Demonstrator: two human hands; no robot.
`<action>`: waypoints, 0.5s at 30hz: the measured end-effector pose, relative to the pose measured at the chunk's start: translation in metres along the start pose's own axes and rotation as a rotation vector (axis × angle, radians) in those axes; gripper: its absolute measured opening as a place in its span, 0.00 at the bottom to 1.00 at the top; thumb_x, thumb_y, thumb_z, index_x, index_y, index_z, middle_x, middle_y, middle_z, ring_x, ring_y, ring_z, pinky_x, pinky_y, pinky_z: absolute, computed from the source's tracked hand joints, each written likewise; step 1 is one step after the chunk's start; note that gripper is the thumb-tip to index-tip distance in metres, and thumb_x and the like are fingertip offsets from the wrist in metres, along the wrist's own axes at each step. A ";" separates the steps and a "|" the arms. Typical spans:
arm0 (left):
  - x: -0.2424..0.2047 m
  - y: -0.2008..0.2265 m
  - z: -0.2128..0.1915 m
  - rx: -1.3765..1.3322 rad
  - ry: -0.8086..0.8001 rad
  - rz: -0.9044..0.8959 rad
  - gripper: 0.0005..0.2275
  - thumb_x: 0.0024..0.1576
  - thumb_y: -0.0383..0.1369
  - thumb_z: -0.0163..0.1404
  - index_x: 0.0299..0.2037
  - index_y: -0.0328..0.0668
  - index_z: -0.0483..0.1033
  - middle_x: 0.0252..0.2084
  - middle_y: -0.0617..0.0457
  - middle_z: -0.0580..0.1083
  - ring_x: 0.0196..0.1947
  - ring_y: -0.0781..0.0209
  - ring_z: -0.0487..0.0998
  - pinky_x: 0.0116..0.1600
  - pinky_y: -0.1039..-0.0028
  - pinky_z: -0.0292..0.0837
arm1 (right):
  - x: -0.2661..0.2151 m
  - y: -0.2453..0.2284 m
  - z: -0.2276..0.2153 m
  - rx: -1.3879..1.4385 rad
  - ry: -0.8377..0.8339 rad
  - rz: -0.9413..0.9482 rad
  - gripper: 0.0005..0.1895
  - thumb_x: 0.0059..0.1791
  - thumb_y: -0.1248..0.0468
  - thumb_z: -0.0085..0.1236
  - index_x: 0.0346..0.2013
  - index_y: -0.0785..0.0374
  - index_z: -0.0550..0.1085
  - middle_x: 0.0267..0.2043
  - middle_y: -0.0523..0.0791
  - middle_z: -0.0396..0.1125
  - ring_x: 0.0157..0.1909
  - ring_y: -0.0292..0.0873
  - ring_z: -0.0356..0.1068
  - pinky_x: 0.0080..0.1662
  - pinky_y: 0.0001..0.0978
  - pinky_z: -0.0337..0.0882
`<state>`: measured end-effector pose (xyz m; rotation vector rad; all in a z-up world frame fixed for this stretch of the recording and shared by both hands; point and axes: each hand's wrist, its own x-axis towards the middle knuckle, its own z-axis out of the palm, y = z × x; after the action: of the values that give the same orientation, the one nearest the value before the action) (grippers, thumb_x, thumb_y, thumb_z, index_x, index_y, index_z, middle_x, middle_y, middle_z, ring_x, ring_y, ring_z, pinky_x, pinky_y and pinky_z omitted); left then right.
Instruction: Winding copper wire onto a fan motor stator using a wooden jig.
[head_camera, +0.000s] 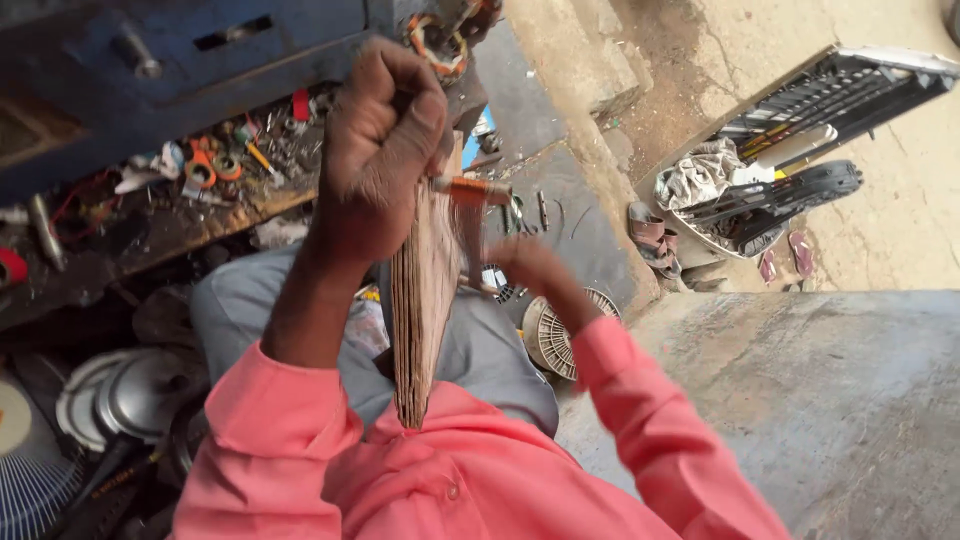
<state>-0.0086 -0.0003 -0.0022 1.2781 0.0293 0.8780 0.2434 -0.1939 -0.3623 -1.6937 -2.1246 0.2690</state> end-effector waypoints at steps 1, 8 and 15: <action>0.000 -0.002 -0.007 0.002 0.022 -0.002 0.05 0.75 0.30 0.43 0.46 0.40 0.62 0.32 0.58 0.65 0.28 0.73 0.64 0.35 0.83 0.63 | -0.010 -0.039 0.002 0.009 -0.017 -0.011 0.19 0.43 0.68 0.57 0.48 0.55 0.81 0.40 0.47 0.76 0.39 0.44 0.73 0.42 0.33 0.69; 0.010 -0.006 -0.010 0.006 0.016 0.037 0.05 0.77 0.29 0.42 0.48 0.38 0.64 0.31 0.57 0.65 0.28 0.72 0.64 0.37 0.81 0.62 | 0.022 -0.213 -0.165 0.703 -0.157 0.512 0.11 0.51 0.59 0.61 0.44 0.62 0.82 0.33 0.46 0.76 0.34 0.39 0.73 0.37 0.32 0.71; 0.001 0.006 0.020 0.060 -0.039 -0.001 0.05 0.77 0.29 0.43 0.48 0.39 0.62 0.33 0.57 0.66 0.30 0.74 0.65 0.38 0.82 0.65 | 0.132 -0.236 -0.359 0.876 0.041 0.414 0.11 0.55 0.60 0.61 0.41 0.66 0.82 0.27 0.39 0.65 0.30 0.29 0.58 0.32 0.26 0.57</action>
<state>-0.0015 -0.0156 0.0097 1.3505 0.0250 0.8568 0.1640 -0.1604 0.0792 -1.5074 -1.2671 1.0841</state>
